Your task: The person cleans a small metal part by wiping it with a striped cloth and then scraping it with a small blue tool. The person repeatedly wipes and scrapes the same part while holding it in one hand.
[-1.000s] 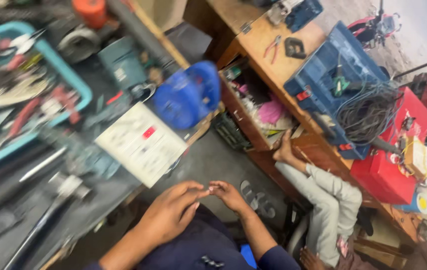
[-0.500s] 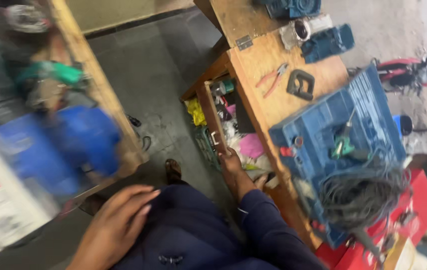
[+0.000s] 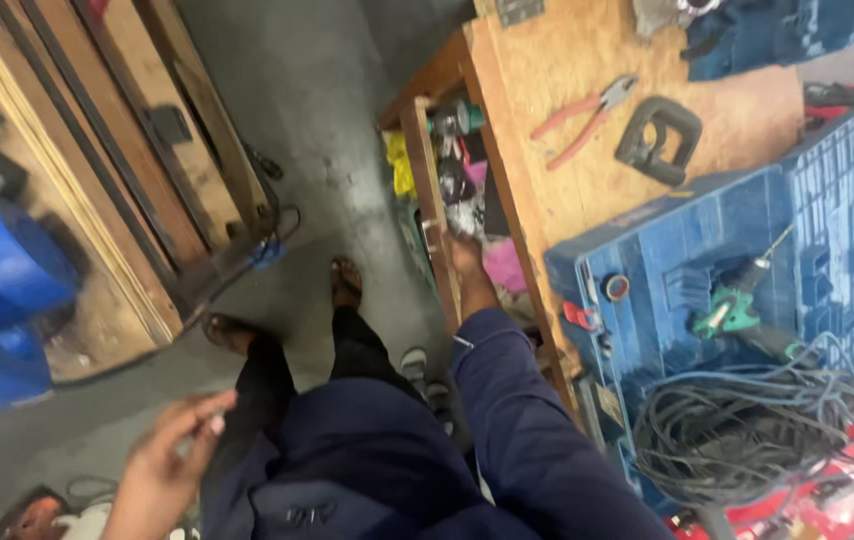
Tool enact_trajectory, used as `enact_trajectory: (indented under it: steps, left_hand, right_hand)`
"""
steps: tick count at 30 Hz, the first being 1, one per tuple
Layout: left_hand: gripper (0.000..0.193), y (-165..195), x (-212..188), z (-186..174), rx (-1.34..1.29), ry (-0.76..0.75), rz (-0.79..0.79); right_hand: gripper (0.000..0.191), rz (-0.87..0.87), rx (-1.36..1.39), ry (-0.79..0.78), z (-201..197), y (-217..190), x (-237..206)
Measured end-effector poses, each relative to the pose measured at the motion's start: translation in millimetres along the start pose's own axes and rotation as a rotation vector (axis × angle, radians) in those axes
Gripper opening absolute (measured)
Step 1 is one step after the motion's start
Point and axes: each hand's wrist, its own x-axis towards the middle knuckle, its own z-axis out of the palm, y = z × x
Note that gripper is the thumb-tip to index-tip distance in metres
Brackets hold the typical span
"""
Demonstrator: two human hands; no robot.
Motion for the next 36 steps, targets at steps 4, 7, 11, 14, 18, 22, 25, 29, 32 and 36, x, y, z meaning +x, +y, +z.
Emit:
enact_trajectory:
  steps: [4,7,11,14,18,22,25,29,32,36]
  left_hand:
    - [0.036,-24,20,12,-0.338,0.041,-0.342]
    - [0.039,-18,36,20,-0.359,0.006,-0.362]
    - [0.054,22,62,33,-0.516,-0.166,-0.435]
    - [0.072,65,81,44,-0.787,-0.312,-0.431]
    - [0.082,114,96,51,-1.160,-0.463,-0.511]
    - [0.071,142,92,56,-1.143,-0.442,-0.123]
    - [0.062,152,85,61,-1.075,-0.224,-0.115]
    - [0.048,153,80,59,-0.685,0.126,0.277]
    - [0.046,158,75,57,-0.774,0.203,0.332]
    - [0.038,173,65,58,-0.711,0.216,0.241]
  right_hand:
    - [0.037,0.092,0.140,0.420,-3,-1,-13]
    - [0.038,-0.094,0.103,0.532,-4,7,-49]
    - [0.030,-0.252,0.338,0.302,0,11,-118]
    - [0.024,-0.632,-0.113,0.170,-13,-8,-177]
    - [0.024,-1.142,-0.363,-0.218,-41,-46,-225]
    - [0.022,-1.198,-0.280,-0.226,-52,-49,-234]
    - [0.026,-0.531,0.186,-0.181,-55,-33,-223]
    - [0.062,-0.197,0.871,-0.415,-63,-33,-198]
    - [0.071,-0.232,1.069,-0.708,-55,-55,-194]
    - [0.068,-0.192,0.909,-0.739,-13,-91,-216]
